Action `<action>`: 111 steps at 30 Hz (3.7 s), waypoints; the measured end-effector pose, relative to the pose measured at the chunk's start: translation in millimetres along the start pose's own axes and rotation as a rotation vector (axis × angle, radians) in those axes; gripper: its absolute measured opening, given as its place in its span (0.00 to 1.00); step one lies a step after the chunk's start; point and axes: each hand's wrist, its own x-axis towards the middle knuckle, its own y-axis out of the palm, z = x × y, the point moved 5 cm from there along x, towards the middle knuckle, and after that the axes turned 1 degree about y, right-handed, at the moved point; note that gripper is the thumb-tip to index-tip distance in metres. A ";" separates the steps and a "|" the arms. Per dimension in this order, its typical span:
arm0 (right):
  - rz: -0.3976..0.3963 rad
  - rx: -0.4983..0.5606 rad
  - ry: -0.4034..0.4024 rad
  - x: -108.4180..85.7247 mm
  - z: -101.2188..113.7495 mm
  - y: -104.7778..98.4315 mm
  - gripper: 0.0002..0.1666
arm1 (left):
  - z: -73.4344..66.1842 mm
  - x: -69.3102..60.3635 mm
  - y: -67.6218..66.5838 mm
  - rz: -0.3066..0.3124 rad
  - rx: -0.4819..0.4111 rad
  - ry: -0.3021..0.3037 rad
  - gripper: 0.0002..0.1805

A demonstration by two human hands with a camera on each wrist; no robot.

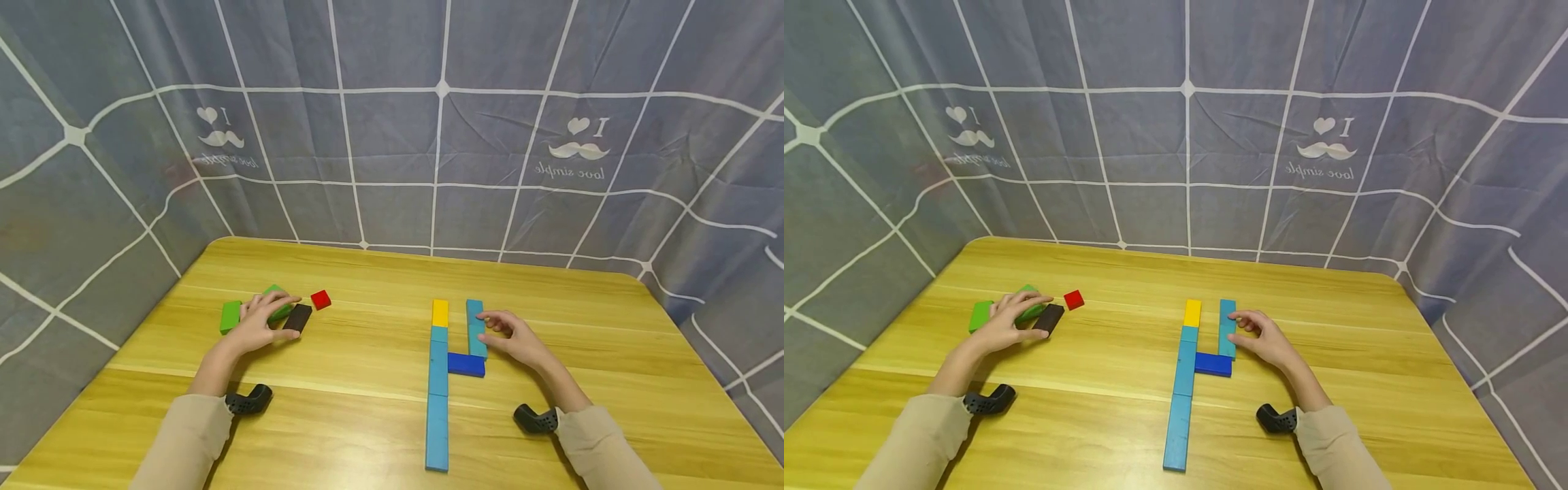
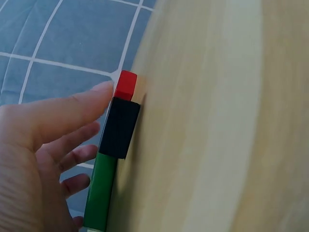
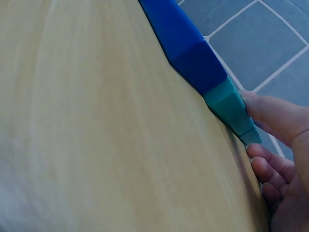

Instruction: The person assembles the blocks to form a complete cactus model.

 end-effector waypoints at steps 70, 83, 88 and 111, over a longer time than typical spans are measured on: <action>-0.004 0.001 -0.001 0.1 0.7 -2.2 0.23 | -127.3 163.7 129.8 -0.018 -0.086 -0.096 0.38; -0.004 -0.002 0.004 0.0 -0.9 -1.8 0.23 | -132.8 164.8 136.7 0.044 -0.058 -0.073 0.39; -0.005 0.004 0.001 0.0 -1.6 -1.6 0.23 | -132.5 162.2 136.0 0.021 -0.124 -0.025 0.29; -0.012 -0.014 0.015 1.0 -1.3 -1.3 0.22 | -146.1 163.5 147.7 0.175 -0.002 0.083 0.30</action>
